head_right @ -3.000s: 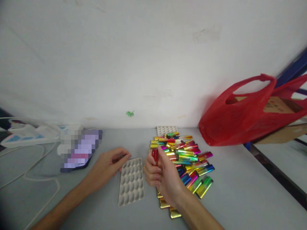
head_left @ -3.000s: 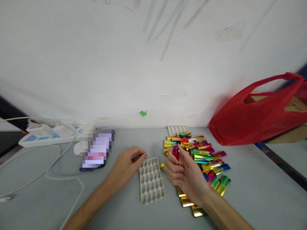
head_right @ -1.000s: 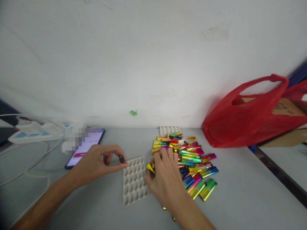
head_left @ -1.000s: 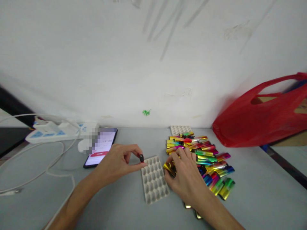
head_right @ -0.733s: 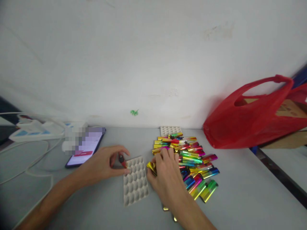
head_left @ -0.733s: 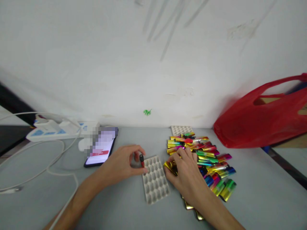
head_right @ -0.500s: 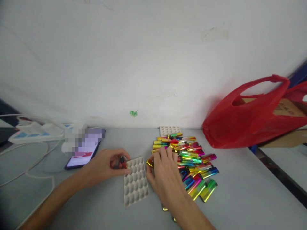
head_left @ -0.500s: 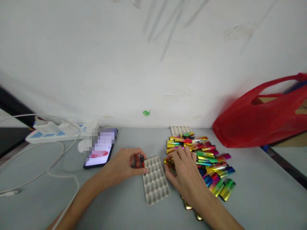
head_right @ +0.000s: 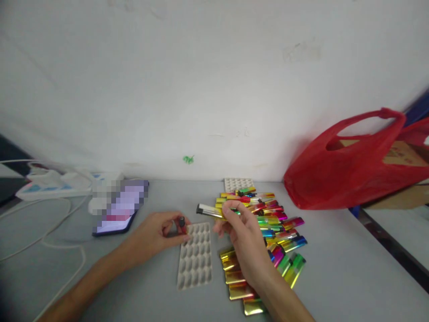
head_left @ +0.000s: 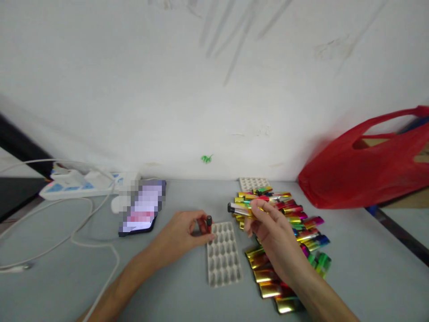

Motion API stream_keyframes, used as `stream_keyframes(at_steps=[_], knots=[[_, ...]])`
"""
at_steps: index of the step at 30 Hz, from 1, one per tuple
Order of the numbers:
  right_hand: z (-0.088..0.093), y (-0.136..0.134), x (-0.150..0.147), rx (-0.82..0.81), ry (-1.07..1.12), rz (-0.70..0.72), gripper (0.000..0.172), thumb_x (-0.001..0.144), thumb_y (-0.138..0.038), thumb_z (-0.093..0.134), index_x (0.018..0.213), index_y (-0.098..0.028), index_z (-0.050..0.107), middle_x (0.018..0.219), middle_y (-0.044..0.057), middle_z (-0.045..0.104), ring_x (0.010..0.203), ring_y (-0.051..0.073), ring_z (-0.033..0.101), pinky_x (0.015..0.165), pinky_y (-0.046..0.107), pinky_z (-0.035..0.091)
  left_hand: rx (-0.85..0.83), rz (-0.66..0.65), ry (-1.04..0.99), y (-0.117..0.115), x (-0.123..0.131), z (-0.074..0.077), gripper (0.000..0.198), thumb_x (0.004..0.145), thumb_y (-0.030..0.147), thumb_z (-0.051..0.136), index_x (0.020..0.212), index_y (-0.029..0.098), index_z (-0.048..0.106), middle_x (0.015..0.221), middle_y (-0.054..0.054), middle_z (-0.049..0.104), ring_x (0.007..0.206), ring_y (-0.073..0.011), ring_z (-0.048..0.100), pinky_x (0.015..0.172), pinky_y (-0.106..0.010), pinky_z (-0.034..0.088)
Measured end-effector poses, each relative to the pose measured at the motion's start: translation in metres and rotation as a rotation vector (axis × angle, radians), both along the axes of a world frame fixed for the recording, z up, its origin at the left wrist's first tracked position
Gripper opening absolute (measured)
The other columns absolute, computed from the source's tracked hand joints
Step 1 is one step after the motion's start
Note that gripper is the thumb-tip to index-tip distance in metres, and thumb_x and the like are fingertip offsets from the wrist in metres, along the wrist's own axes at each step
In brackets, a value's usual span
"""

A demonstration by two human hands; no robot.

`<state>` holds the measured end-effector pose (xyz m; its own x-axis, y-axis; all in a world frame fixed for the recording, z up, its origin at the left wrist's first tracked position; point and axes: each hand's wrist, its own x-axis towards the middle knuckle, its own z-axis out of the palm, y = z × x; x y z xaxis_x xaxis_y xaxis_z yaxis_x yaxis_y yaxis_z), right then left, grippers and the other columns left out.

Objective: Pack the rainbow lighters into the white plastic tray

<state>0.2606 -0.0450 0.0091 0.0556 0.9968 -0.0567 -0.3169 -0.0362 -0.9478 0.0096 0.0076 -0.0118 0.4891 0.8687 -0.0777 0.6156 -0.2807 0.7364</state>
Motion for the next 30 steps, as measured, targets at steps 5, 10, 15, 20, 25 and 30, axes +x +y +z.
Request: stream_keyframes(at_steps=[5,10,15,20,25,30], knots=[[0.008,-0.003,0.0,-0.167,0.357,0.287,0.041,0.096,-0.038,0.085,0.127,-0.012,0.076,0.084,0.006,0.077,0.073,0.014,0.066,0.07,0.023,0.052,0.003,0.013,0.001,0.0,0.001,-0.002,0.025,0.09,0.044,0.084,0.093,0.02,0.08,0.068,0.005,0.063,0.064,-0.016,0.051,0.063,-0.027,0.031],[0.007,-0.01,-0.005,-0.191,0.419,0.437,0.021,0.095,-0.024,0.08,0.114,-0.018,0.075,0.081,0.003,0.072,0.067,0.013,0.064,0.066,0.024,0.05,0.003,0.012,-0.005,-0.001,0.001,-0.002,0.027,0.091,0.046,0.083,0.093,0.02,0.079,0.07,0.005,0.065,0.065,-0.0163,0.054,0.063,-0.027,0.032],[0.002,-0.01,-0.008,-0.197,0.354,0.363,0.022,0.101,-0.039,0.077,0.104,-0.018,0.07,0.076,-0.006,0.049,0.054,0.006,0.032,0.052,0.022,0.027,-0.006,-0.003,-0.019,0.0,0.001,-0.002,0.028,0.09,0.047,0.083,0.093,0.02,0.079,0.075,0.004,0.072,0.065,-0.016,0.056,0.063,-0.027,0.034],[-0.003,-0.01,-0.01,-0.207,0.247,0.31,0.042,0.104,-0.062,0.069,0.108,-0.02,0.069,0.073,-0.007,0.044,0.054,0.008,0.021,0.048,0.023,0.017,-0.015,-0.002,-0.025,0.0,0.001,-0.002,0.026,0.09,0.046,0.083,0.094,0.021,0.079,0.077,0.003,0.075,0.065,-0.0163,0.057,0.064,-0.027,0.036],[0.001,-0.01,-0.014,-0.169,0.216,0.298,0.049,0.099,-0.067,0.074,0.117,-0.022,0.069,0.076,-0.004,0.052,0.062,0.012,0.035,0.052,0.023,0.031,-0.017,-0.006,-0.032,0.0,0.001,-0.003,0.025,0.092,0.045,0.082,0.095,0.021,0.078,0.08,0.003,0.077,0.065,-0.016,0.058,0.064,-0.027,0.037],[0.004,-0.008,-0.008,-0.347,0.408,0.375,0.051,0.09,-0.067,0.084,0.096,-0.019,0.066,0.069,-0.009,0.034,0.058,0.009,0.019,0.048,0.021,0.015,-0.019,-0.005,-0.04,0.0,0.001,-0.004,0.024,0.091,0.045,0.083,0.094,0.021,0.078,0.079,0.003,0.076,0.066,-0.0161,0.059,0.064,-0.027,0.037]])
